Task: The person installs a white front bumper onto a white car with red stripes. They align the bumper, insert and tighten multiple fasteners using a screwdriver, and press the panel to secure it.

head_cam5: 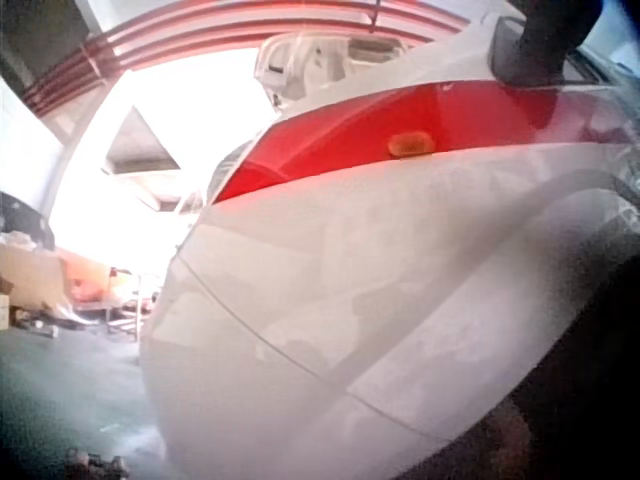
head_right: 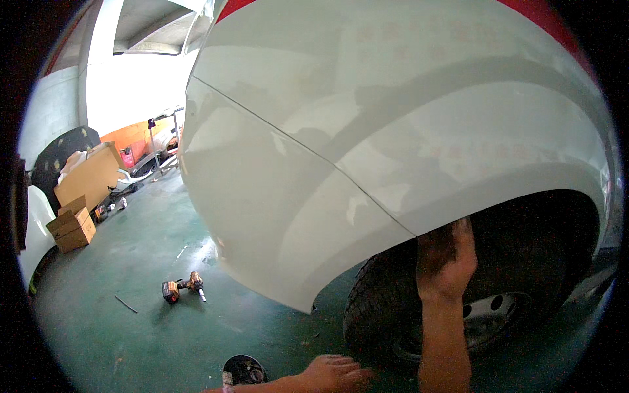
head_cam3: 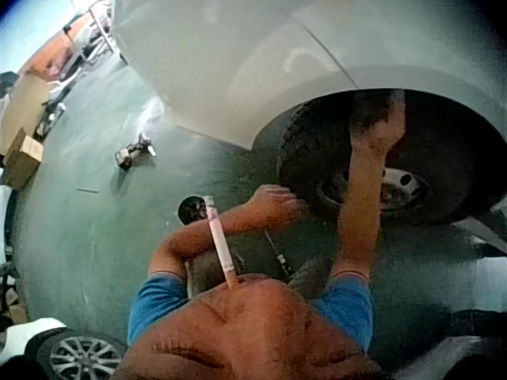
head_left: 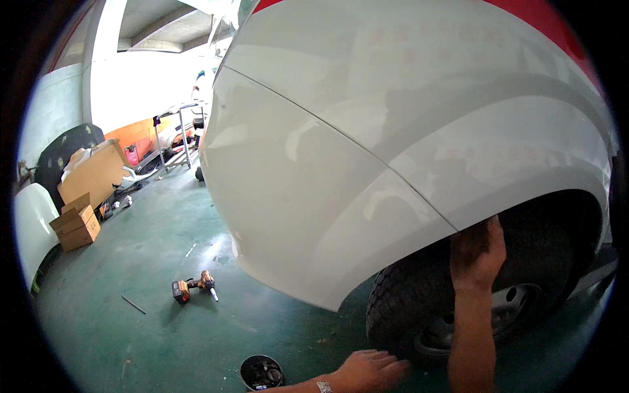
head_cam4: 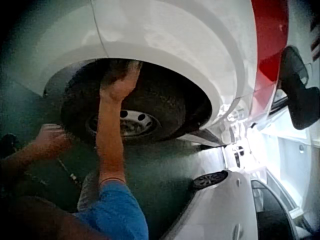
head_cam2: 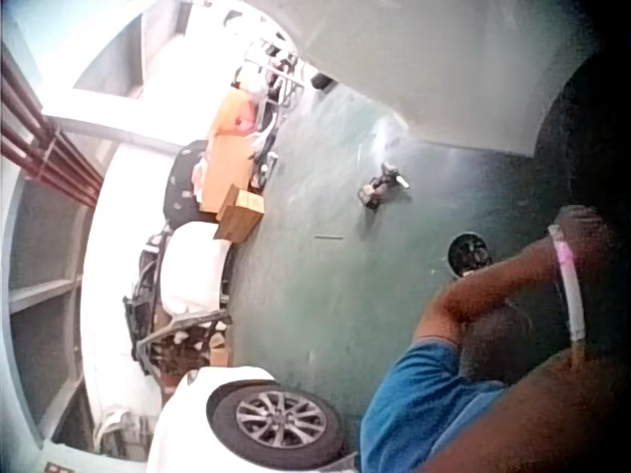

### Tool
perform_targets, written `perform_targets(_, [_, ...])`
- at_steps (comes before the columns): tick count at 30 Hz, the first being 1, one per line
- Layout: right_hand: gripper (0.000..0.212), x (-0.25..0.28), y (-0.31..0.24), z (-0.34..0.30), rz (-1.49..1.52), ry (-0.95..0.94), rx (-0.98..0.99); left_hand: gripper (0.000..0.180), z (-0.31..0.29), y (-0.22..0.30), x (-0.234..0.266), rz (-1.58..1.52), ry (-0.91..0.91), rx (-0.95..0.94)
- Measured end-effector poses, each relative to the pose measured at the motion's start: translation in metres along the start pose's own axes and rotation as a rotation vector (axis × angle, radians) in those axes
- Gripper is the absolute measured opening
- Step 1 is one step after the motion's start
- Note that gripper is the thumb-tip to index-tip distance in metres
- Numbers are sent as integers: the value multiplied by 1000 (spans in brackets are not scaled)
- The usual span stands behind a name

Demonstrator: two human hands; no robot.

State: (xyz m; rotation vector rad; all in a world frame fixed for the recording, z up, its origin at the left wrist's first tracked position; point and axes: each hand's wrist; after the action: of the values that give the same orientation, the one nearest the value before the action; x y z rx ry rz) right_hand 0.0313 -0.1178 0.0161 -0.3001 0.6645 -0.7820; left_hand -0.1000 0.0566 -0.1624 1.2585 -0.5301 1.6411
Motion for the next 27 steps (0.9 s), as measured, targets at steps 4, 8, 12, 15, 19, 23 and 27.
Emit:
perform_targets(4, [45, 5, -2, -3, -28, 23, -26, 32, 11, -15, 61, 92, 309, 273])
perform_targets(8, [47, 7, 1, -9, -28, 9, -27, 49, 47, -28, 132, 228, 695, 236])
perform_targets(12, [50, 35, 6, -21, -48, -132, -78, 68, 91, -25, 168, 140, 757, 413])
perform_targets(15, [51, 47, 7, -18, -178, -230, -83, 70, 113, -23, 167, 166, 760, 487])
perform_targets(19, [51, 48, 4, -11, 31, -263, -116, 72, 132, -2, 156, 149, 784, 606])
perform_targets(23, [49, 95, 11, -19, -685, -284, -152, 62, 135, 28, 138, 100, 809, 561])
perform_targets(27, [38, 96, 6, -14, -975, -435, -52, 47, 110, 63, 102, -154, 853, 594])
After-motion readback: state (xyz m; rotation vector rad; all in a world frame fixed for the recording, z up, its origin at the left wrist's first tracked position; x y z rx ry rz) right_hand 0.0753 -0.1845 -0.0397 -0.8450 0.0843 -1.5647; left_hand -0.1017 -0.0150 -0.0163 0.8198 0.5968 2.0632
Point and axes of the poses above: each hand's wrist, its own z-axis towards the middle knuckle, its own x-axis out of the back of the hand, y = z × x, and after that the axes turned 14 degrees about -y, right-handed
